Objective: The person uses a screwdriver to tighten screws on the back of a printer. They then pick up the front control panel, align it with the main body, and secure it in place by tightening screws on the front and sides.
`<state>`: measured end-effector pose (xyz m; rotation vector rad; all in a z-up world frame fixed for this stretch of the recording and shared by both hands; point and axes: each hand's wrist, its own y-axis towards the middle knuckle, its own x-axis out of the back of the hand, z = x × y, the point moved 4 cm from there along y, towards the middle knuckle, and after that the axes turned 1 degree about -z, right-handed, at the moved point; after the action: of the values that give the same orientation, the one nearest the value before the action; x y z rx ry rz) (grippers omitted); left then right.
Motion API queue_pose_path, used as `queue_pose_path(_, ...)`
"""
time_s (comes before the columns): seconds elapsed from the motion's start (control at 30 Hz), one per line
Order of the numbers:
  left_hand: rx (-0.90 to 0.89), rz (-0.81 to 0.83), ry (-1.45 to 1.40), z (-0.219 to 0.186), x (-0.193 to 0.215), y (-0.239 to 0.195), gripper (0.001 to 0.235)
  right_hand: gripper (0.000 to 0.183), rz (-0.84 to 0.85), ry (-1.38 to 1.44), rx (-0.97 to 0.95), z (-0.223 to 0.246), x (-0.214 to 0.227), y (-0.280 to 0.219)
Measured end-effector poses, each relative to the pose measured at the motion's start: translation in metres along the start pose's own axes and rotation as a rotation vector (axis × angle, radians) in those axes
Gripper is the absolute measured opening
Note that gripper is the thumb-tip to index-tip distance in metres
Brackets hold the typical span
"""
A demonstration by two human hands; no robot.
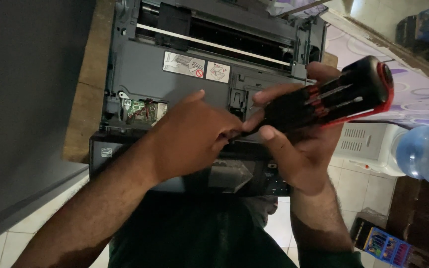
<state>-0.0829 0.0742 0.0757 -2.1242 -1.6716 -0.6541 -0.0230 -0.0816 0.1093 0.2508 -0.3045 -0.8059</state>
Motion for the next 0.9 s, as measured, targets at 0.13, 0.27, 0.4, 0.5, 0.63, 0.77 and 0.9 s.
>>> queue_pose_path(0.13,0.034,0.007,-0.011,0.001,-0.001,0.000,0.020,0.065,-0.006,0.001,-0.001,0.000,-0.001,0.001)
queue_pose_path(0.27,0.043,0.013,-0.007,0.006,-0.005,0.000,0.017,0.066,0.017,0.018,0.007,-0.002,-0.002,0.000)
queue_pose_path(0.4,0.025,-0.029,-0.038,0.008,-0.006,-0.001,0.021,0.070,0.067,0.000,0.044,-0.004,0.000,0.000)
queue_pose_path(0.5,0.023,-0.041,-0.056,0.009,-0.006,0.000,0.020,0.068,0.058,-0.045,0.013,-0.001,-0.003,0.002)
queue_pose_path(0.63,0.010,-0.056,-0.069,0.009,-0.006,-0.001,0.019,0.068,0.087,-0.047,0.016,0.000,-0.006,0.006)
queue_pose_path(0.77,0.038,-0.036,-0.086,0.011,-0.008,0.000,0.015,0.065,0.092,-0.056,0.006,-0.001,-0.007,0.008)
queue_pose_path(0.9,0.047,-0.030,-0.074,0.011,-0.008,0.000,0.014,0.065,0.085,-0.031,-0.005,0.000,-0.006,0.007)
